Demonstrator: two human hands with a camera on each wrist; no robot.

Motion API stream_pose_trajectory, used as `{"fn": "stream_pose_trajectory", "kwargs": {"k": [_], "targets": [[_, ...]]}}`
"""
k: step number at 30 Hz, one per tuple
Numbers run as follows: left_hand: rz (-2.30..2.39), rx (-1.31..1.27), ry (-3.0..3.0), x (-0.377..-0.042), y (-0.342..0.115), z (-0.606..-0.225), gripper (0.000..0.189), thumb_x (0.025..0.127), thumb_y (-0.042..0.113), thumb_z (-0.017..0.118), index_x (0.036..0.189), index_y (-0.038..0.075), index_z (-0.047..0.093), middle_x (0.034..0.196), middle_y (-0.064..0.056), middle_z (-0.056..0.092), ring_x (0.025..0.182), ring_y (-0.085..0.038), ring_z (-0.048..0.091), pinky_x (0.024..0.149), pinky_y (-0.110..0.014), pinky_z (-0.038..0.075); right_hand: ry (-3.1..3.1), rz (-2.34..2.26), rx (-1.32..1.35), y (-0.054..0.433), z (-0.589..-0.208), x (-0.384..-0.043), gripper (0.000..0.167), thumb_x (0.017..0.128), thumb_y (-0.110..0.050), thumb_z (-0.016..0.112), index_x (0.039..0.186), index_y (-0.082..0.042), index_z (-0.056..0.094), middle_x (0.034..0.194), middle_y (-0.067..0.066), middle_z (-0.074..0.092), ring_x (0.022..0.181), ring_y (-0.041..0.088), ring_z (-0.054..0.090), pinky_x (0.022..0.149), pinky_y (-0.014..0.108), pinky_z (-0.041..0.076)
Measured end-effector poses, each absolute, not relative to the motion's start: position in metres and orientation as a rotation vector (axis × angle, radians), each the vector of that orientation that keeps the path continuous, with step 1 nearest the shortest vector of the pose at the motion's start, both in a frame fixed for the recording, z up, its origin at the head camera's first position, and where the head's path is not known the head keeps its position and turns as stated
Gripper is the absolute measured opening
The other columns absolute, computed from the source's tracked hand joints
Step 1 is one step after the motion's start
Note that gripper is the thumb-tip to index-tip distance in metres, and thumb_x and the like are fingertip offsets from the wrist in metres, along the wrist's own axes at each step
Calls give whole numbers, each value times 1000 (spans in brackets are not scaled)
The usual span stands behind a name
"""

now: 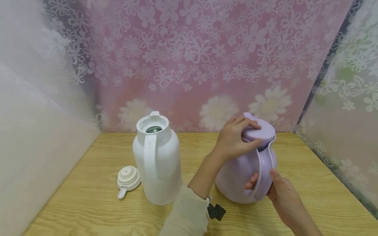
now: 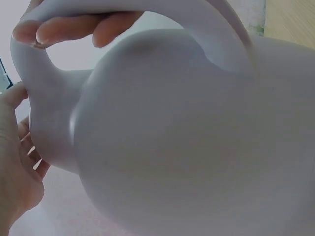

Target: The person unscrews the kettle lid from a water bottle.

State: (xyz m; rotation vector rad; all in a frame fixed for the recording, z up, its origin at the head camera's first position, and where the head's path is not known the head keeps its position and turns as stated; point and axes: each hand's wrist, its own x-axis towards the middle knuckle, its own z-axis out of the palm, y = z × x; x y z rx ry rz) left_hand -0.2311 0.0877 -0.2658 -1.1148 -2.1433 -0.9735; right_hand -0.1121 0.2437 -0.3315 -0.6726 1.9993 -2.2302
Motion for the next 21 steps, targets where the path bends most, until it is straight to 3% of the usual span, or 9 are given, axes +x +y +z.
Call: {"fn": "stream_pose_trajectory", "kwargs": {"k": [14,21], "targets": [[-477,-763,-2437,-208,108,-237,40,72,65,62,93,31,56,95,16,48,89,-7,40,75,-21,33,1995,-2253,-664,242,-331,-113,54,103,-26,11,102,-10,63,96,4,65,90,19,62,80,30,47],[-433,-857,-2431,-212,104,-237,41,77,65,57,99,30,56,103,15,48,94,-8,39,79,-21,34,1987,-2250,-657,241,-331,-112,55,103,-27,12,102,-10,63,96,4,66,90,19,63,80,30,48]]}}
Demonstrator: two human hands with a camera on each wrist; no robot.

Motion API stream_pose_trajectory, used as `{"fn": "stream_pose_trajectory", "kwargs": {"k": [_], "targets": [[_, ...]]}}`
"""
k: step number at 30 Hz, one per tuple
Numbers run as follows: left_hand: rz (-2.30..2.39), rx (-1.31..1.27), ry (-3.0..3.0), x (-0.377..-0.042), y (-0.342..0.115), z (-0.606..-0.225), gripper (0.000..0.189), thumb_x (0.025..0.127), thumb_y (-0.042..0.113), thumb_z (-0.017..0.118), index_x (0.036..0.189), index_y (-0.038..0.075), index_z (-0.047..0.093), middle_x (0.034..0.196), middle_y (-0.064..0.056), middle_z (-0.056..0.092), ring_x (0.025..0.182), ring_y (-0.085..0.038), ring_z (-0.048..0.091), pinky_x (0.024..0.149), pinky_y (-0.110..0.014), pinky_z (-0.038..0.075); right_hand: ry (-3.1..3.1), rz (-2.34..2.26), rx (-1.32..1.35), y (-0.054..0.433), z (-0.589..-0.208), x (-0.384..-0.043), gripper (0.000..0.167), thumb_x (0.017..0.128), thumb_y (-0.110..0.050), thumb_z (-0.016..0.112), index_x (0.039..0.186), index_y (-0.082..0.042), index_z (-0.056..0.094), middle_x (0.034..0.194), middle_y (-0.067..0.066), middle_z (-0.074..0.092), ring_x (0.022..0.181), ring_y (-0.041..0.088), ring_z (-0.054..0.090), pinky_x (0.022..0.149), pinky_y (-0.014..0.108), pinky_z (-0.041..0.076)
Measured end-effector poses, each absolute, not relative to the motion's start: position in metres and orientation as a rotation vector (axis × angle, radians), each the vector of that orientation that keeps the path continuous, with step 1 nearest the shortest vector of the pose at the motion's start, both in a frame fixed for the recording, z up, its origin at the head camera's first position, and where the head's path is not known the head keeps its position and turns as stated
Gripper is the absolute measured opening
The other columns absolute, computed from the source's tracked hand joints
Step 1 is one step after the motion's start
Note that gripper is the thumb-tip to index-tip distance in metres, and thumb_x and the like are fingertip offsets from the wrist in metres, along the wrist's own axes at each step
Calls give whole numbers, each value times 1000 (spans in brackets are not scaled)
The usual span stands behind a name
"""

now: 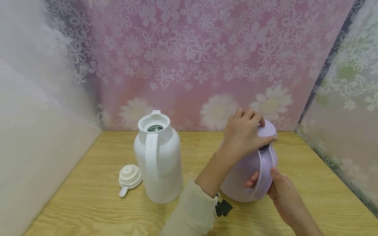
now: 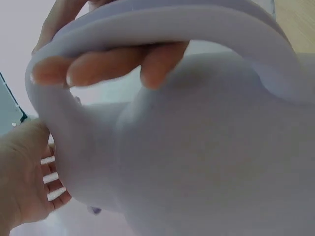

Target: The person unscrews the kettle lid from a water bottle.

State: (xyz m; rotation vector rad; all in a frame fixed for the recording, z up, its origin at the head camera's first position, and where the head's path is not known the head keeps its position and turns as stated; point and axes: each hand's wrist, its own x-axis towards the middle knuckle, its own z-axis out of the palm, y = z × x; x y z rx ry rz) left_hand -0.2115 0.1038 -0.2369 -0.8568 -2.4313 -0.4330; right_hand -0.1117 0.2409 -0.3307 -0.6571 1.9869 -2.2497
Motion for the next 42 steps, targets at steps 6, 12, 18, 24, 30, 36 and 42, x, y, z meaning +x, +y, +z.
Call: {"fn": "stream_pose_trajectory", "kwargs": {"k": [6,12,18,24,30,36,42], "targets": [[-799,-1266,-2165,-227,83,-254,32,86,35,61,113,18,58,130,4,46,122,-8,35,104,-22,17,2019,-2236,-637,241,-332,-110,55,103,-26,11,101,-8,63,95,5,66,90,21,62,81,30,47],[-953,-1360,-2174,-234,71,-262,26,88,22,58,114,14,58,124,5,53,121,-2,37,101,-15,17,2044,-2226,-652,241,-333,-110,55,103,-26,11,101,-7,63,94,6,66,90,20,62,80,29,47],[-899,-1301,-2183,-234,72,-258,27,88,34,61,110,18,61,118,7,55,118,-3,39,102,-16,16,2010,-2249,-758,241,-332,-112,56,103,-24,10,102,-8,63,94,5,66,90,19,63,79,28,47],[-776,-1150,-2172,-229,81,-255,30,81,44,67,102,23,65,107,10,57,100,-7,45,92,-18,29,1979,-2268,-766,241,-332,-113,55,103,-23,9,103,-8,63,95,6,66,90,20,62,80,29,47],[-638,-990,-2225,-222,92,-251,36,75,57,66,96,27,64,105,15,56,90,-6,42,81,-20,34,1966,-2260,-759,242,-332,-112,55,103,-23,9,104,-8,62,97,5,66,91,20,62,80,29,47],[-547,-936,-2264,-217,96,-247,38,76,60,63,96,28,62,104,14,54,90,-7,41,81,-22,34,1954,-2258,-753,241,-330,-112,55,103,-23,9,103,-7,61,97,5,66,91,20,62,80,30,47],[-588,-1061,-2214,-223,85,-250,34,83,52,59,104,26,63,114,10,55,106,-10,43,96,-25,27,1966,-2269,-770,241,-333,-113,56,103,-23,9,104,-9,62,96,4,66,91,19,62,80,29,47]]}}
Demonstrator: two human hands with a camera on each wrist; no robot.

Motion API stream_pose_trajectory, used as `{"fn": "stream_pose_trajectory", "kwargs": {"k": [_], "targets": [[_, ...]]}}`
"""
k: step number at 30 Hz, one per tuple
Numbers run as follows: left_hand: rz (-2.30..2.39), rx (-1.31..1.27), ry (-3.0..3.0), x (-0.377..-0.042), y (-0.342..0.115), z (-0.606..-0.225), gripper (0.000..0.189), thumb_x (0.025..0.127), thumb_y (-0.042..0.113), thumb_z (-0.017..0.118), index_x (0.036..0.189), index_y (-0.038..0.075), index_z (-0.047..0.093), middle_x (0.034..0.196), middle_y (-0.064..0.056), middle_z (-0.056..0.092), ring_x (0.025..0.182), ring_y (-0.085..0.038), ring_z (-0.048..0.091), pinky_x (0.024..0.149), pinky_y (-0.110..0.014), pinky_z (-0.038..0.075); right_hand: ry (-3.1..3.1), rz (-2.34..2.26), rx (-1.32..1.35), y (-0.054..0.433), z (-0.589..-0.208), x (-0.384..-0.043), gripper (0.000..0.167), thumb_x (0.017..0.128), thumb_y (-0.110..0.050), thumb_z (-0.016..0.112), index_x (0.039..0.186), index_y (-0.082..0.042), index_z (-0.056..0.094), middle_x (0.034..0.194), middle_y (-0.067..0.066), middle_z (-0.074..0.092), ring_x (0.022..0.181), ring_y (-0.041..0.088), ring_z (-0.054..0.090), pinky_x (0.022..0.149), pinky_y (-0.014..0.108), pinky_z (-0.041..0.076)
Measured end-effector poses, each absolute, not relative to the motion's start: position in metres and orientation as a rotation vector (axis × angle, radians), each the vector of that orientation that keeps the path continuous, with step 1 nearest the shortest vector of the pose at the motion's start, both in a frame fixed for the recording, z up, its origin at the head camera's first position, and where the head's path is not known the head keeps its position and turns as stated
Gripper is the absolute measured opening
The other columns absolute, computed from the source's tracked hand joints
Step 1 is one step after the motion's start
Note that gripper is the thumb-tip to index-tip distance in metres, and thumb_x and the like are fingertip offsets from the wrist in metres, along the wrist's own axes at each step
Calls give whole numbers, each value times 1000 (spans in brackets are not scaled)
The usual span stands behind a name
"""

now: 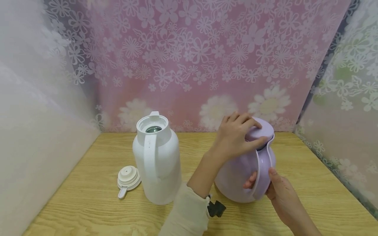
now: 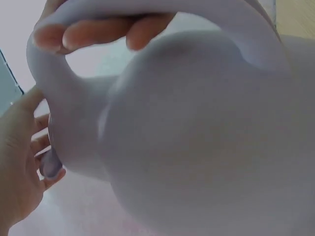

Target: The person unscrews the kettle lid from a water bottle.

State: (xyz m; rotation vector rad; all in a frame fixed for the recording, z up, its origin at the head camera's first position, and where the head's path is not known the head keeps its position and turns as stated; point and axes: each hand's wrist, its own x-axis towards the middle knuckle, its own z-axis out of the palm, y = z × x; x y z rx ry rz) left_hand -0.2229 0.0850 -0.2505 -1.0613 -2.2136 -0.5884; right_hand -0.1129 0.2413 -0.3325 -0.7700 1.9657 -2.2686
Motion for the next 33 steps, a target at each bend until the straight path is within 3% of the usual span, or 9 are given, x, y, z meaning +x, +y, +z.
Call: {"fn": "stream_pose_trajectory", "kwargs": {"k": [4,7,14,19,23,28,33], "targets": [[-870,-1215,-2146,-232,71,-257,28,84,31,65,108,18,63,124,5,53,121,-8,37,103,-20,16,1981,-2265,-757,240,-332,-112,56,103,-24,9,103,-8,63,95,5,66,90,19,62,80,28,47],[-1020,-1326,-2128,-238,62,-261,31,85,22,65,114,13,62,129,3,52,124,-3,33,102,-18,17,1993,-2255,-741,240,-332,-111,56,103,-24,9,102,-8,63,95,5,66,90,19,63,81,28,47],[-1042,-1352,-2158,-238,60,-263,32,88,28,63,117,15,61,128,4,52,123,-4,35,100,-18,24,1988,-2262,-758,240,-332,-111,56,103,-24,9,102,-7,62,94,6,66,90,19,63,80,29,47],[-942,-1214,-2124,-234,68,-264,31,82,36,68,108,21,65,114,5,55,107,-9,42,89,-18,34,2008,-2266,-757,240,-333,-112,56,103,-24,9,102,-7,62,94,5,66,89,19,63,79,29,47],[-890,-1157,-2064,-231,74,-265,30,78,38,72,102,22,66,106,5,55,100,-12,44,86,-19,35,1999,-2273,-764,240,-333,-112,56,103,-23,9,102,-8,63,94,5,65,89,19,62,80,29,47],[-920,-1206,-2055,-232,72,-268,32,80,39,69,106,21,66,113,4,53,108,-10,41,94,-21,30,2000,-2267,-767,240,-334,-112,56,103,-23,8,102,-8,63,94,4,65,90,19,62,80,28,46],[-1198,-1385,-2020,-239,65,-272,30,95,25,50,121,12,58,132,0,47,126,-4,29,104,-25,20,2021,-2252,-761,241,-334,-111,56,103,-23,8,102,-8,62,94,5,65,90,19,63,80,28,47]]}}
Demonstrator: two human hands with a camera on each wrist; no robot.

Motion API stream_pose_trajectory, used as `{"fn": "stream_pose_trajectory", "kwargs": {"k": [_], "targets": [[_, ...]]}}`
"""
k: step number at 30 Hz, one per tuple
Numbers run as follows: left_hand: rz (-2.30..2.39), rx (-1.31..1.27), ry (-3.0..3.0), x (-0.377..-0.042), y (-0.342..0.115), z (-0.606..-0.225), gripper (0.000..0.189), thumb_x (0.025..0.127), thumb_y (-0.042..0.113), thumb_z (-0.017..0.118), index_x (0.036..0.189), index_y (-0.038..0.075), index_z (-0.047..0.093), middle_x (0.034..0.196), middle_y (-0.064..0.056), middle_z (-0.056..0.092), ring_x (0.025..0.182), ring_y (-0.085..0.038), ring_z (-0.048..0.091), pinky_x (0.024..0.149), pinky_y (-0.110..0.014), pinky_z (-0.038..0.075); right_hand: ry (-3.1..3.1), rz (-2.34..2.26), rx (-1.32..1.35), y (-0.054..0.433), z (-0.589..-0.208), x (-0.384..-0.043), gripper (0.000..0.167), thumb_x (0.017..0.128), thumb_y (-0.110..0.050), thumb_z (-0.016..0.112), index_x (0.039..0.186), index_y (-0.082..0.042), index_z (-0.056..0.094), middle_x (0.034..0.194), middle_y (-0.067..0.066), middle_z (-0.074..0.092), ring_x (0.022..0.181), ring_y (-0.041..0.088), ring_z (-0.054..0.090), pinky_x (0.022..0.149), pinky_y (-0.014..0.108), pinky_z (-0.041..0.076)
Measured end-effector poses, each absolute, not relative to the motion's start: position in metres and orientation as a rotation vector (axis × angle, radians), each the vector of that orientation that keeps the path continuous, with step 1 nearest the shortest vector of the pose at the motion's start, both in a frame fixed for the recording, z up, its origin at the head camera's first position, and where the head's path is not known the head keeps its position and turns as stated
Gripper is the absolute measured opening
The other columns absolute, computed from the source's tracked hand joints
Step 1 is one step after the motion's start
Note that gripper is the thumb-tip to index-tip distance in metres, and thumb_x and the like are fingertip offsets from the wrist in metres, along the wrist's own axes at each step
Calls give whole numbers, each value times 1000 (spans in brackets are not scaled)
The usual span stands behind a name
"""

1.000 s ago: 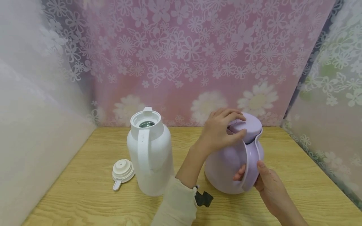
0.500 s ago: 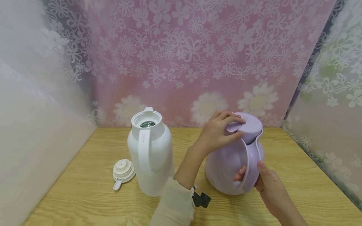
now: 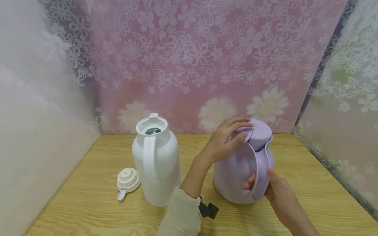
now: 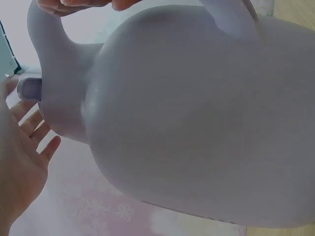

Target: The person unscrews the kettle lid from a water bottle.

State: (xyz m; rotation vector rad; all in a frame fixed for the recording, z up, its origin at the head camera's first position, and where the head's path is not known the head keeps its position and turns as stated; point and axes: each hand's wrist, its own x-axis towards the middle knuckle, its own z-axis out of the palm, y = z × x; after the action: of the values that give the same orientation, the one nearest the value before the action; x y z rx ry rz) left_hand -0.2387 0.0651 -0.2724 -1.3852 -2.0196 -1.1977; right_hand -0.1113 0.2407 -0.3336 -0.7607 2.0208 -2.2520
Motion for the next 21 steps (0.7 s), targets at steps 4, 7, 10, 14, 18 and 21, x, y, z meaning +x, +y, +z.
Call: {"fn": "stream_pose_trajectory", "kwargs": {"k": [4,7,10,14,18,21], "targets": [[-1403,-1453,-1967,-244,62,-275,30,97,9,40,123,6,56,135,-1,45,128,1,25,104,-23,21,2016,-2253,-754,241,-333,-111,56,103,-23,9,102,-8,63,94,5,66,90,19,63,80,28,47],[-1467,-1467,-1958,-248,63,-277,30,96,1,41,121,4,57,133,-2,48,127,2,28,102,-22,24,2012,-2258,-761,240,-333,-111,56,103,-23,9,102,-8,63,94,6,66,90,19,63,80,28,47],[-1478,-1481,-1949,-250,63,-279,29,95,-1,44,120,3,58,132,-5,49,127,1,29,102,-22,25,2015,-2258,-768,240,-333,-111,56,103,-22,9,102,-8,62,94,6,66,90,20,63,80,28,47],[-1429,-1477,-1938,-251,63,-281,28,95,2,46,120,4,58,131,-5,50,126,-3,32,102,-22,25,2016,-2255,-753,240,-333,-111,56,103,-23,9,102,-7,62,94,6,66,90,19,63,79,28,47],[-1343,-1450,-1944,-250,63,-281,27,95,6,48,120,5,58,129,-3,51,126,-8,34,103,-22,23,2029,-2249,-714,240,-332,-111,55,103,-24,10,101,-6,62,94,7,66,90,20,63,79,29,48],[-1292,-1414,-1953,-246,62,-279,26,95,10,50,119,7,59,128,-3,51,125,-7,33,103,-22,22,2036,-2245,-706,240,-332,-111,55,103,-25,10,102,-5,62,94,7,65,90,20,62,79,29,47]]}}
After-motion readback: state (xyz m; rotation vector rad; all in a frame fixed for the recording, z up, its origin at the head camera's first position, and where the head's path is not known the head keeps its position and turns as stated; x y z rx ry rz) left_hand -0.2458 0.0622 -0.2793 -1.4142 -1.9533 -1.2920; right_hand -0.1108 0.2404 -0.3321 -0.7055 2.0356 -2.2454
